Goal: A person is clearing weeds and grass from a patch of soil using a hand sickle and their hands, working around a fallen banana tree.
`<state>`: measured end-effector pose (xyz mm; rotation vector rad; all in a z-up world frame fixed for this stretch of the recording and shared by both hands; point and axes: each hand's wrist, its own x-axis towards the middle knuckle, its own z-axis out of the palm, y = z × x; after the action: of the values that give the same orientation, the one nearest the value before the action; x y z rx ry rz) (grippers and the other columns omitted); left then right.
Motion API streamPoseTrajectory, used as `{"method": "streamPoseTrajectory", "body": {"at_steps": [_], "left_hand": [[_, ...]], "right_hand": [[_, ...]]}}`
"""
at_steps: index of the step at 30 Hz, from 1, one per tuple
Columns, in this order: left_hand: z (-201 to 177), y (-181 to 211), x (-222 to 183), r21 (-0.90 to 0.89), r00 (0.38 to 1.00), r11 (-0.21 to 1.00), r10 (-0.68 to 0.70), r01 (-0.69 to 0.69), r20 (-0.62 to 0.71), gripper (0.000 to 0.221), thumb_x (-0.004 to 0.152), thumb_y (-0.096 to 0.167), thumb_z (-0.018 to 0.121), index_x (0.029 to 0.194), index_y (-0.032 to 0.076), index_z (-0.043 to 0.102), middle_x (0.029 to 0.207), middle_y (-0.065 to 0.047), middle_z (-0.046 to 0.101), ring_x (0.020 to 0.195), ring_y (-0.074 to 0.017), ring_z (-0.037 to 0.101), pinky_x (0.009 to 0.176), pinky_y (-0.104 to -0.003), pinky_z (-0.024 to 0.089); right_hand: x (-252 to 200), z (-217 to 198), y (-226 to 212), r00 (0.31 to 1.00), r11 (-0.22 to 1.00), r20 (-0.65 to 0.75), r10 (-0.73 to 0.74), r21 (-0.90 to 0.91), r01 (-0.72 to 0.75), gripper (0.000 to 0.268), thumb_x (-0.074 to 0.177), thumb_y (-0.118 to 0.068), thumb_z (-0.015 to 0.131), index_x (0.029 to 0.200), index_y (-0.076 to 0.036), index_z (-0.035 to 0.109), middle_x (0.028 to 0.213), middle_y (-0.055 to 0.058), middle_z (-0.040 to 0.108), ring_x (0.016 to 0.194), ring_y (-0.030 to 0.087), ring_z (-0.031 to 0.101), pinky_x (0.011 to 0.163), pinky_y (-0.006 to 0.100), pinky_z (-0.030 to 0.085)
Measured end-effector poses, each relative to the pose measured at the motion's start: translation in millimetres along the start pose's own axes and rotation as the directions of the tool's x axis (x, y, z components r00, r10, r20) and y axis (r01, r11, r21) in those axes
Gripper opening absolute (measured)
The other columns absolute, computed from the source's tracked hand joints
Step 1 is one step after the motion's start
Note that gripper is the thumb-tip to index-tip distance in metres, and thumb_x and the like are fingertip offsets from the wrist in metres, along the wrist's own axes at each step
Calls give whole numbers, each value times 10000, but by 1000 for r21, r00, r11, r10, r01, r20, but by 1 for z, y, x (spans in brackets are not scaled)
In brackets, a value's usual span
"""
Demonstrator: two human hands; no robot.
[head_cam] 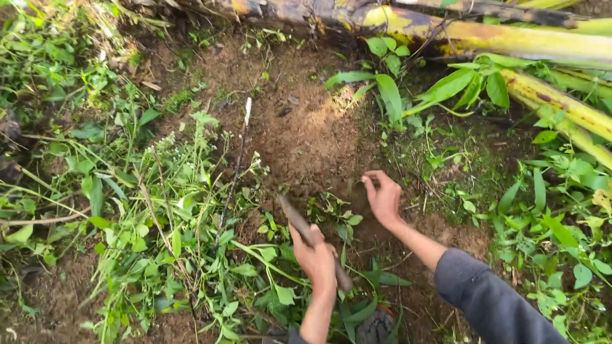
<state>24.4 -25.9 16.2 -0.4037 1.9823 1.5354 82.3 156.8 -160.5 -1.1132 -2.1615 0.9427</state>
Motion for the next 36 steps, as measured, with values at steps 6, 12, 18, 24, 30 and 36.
{"method": "streamPoseTrajectory", "body": {"at_steps": [6, 12, 18, 24, 30, 36], "left_hand": [[-5, -47, -5, 109, 964, 992, -96, 70, 248, 481, 970, 305, 634, 1364, 115, 433, 704, -74, 582, 451, -155, 503, 425, -332, 442], [-1, -98, -10, 416, 906, 909, -205, 36, 370, 272, 1008, 322, 596, 1209, 168, 498, 926, -27, 697, 559, -116, 636, 520, -281, 550], [3, -131, -16, 694, 858, 670, -168, -262, 486, 293, 1009, 390, 550, 1235, 208, 590, 789, 39, 622, 541, -74, 519, 465, -265, 466], [36, -142, 4, 577, 705, 609, -41, -544, 708, 128, 1078, 242, 561, 1129, 124, 564, 674, 18, 625, 392, -65, 471, 298, -219, 417], [109, -74, 32, 618, 674, 447, -43, -647, 737, 415, 1121, 364, 285, 1199, 23, 509, 761, -47, 626, 546, -188, 646, 465, -364, 594], [70, -79, 14, 696, 804, 569, -98, -438, 586, 548, 1105, 423, 330, 1199, -48, 593, 885, -269, 696, 838, -399, 738, 786, -512, 588]], "right_hand": [[23, -41, 40, 955, 965, -159, 251, -39, -260, 199, 977, -58, 655, 1166, -35, 716, 993, 117, 773, 733, 187, 715, 655, 265, 559], [33, -94, 92, 960, 940, -186, 209, -233, -249, 164, 1006, 54, 550, 1122, 60, 666, 936, 198, 710, 537, 167, 578, 429, 253, 456], [52, -150, 109, 744, 890, -574, 343, -56, -453, 123, 1055, -22, 450, 1106, -7, 561, 1025, 116, 607, 903, 215, 569, 821, 354, 483], [57, -188, 148, 571, 901, -793, 213, -67, -429, 42, 989, -43, 593, 1012, -39, 628, 965, 113, 688, 864, 236, 630, 797, 410, 488], [37, -156, 114, 696, 799, -499, 517, -11, -601, 196, 1008, -95, 560, 1195, -35, 576, 1313, 180, 521, 1169, 284, 578, 1069, 406, 461], [25, -140, 60, 862, 886, -388, 327, -192, -422, 319, 983, 126, 540, 1293, 137, 614, 1200, 355, 642, 1186, 452, 610, 1055, 540, 437]]}}
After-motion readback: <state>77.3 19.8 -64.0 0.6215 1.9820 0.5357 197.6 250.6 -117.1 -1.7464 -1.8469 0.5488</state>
